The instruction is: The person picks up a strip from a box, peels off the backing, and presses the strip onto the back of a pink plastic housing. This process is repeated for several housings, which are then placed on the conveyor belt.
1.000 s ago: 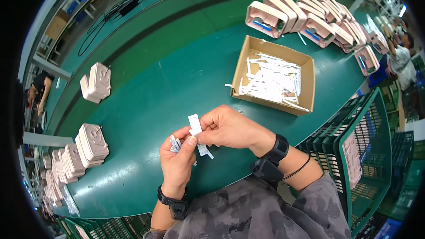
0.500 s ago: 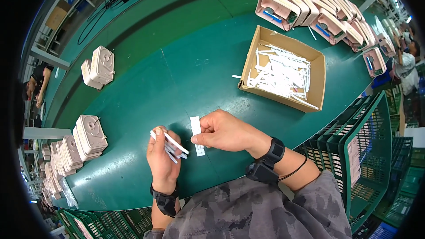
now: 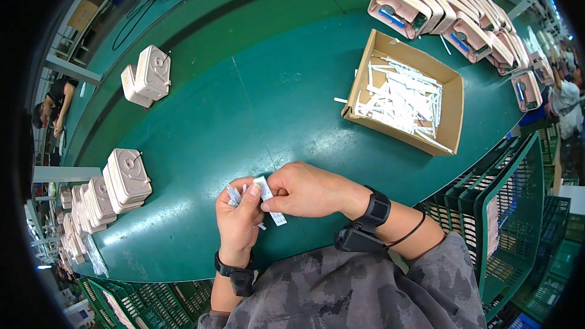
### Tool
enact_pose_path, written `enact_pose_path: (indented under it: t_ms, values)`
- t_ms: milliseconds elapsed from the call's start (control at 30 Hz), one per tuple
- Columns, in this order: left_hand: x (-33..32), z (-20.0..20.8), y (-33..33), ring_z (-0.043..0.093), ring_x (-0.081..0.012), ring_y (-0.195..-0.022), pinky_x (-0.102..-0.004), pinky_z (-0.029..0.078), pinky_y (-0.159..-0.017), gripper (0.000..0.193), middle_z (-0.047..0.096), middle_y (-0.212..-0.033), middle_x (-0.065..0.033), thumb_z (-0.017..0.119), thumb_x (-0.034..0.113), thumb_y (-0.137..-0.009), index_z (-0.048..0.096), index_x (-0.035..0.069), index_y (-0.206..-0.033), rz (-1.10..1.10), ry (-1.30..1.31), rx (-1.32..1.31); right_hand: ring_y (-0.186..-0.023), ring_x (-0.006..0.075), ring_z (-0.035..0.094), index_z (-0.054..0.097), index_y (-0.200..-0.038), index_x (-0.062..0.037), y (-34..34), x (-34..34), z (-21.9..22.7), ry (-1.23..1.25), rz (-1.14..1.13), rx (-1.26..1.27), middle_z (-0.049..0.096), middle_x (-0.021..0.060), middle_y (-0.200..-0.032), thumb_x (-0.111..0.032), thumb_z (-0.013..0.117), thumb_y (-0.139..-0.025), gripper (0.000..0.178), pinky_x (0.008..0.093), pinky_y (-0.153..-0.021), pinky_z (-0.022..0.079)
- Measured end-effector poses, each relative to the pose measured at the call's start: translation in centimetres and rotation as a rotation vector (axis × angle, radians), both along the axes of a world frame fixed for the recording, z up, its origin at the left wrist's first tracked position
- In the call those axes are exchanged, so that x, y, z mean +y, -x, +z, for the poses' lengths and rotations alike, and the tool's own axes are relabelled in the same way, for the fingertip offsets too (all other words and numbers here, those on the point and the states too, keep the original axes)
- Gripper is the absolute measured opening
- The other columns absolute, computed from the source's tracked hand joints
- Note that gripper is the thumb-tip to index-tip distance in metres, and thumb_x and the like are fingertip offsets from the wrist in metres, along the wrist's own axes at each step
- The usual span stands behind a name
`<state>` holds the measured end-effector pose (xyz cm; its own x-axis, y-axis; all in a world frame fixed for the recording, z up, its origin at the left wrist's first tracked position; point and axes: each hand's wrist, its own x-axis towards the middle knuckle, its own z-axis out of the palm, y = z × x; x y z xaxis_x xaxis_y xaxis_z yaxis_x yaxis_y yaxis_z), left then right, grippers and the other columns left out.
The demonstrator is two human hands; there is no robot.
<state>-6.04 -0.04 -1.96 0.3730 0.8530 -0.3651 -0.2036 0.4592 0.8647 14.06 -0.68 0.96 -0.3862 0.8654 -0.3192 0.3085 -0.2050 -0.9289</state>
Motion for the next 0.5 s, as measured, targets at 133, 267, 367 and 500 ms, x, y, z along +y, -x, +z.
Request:
enact_pose_path:
  t_ms: [133, 267, 367, 500]
  values:
    - [0.1, 0.2, -0.5, 0.042, -0.0004, -0.054, -0.0198, 0.031, -0.047, 0.013, 0.059, -0.074, 0.0054, 0.074, 0.013, -0.097, 0.071, 0.002, -0.101, 0.054, -0.010, 0.016, -0.060, 0.0160, 0.058, 0.067, -0.085, 0.0028, 0.2, -0.7, -0.7, -0.007, -0.081, 0.045, 0.064, 0.0094, -0.068, -0.021, 0.071, -0.092, 0.025, 0.0337, -0.058, 0.047]
    - [0.0, 0.4, 0.2, 0.046, -0.0007, -0.057, -0.0205, 0.033, -0.049, 0.010, 0.061, -0.076, 0.0053, 0.074, 0.012, -0.096, 0.072, 0.002, -0.099, -0.002, -0.069, 0.021, -0.067, 0.0134, 0.062, 0.068, -0.093, 0.0020, 0.4, -1.2, -0.5, 0.014, -0.345, 0.276, 0.068, 0.0072, -0.076, -0.016, 0.069, -0.095, 0.018, 0.0301, -0.062, 0.049]
    - [-0.4, 0.5, 0.2, 0.048, -0.0021, -0.059, -0.0208, 0.035, -0.051, 0.010, 0.061, -0.076, 0.0042, 0.074, 0.011, -0.096, 0.071, 0.001, -0.097, 0.016, -0.135, 0.074, -0.073, 0.0086, 0.063, 0.070, -0.101, 0.0002, 0.2, -1.0, 0.7, 0.078, -0.298, 0.291, 0.069, 0.0025, -0.083, -0.011, 0.067, -0.098, 0.012, 0.0257, -0.065, 0.050]
    - [-0.5, 0.4, -0.8, 0.051, -0.0046, -0.061, -0.0209, 0.038, -0.054, 0.010, 0.063, -0.080, 0.0014, 0.074, 0.010, -0.096, 0.070, 0.001, -0.096, 0.096, -0.693, 0.342, -0.073, 0.0089, 0.062, 0.068, -0.100, 0.0006, 0.8, -1.6, 0.9, -0.286, -0.301, 0.003, 0.069, 0.0020, -0.084, -0.010, 0.063, -0.100, 0.012, 0.0248, -0.065, 0.050]
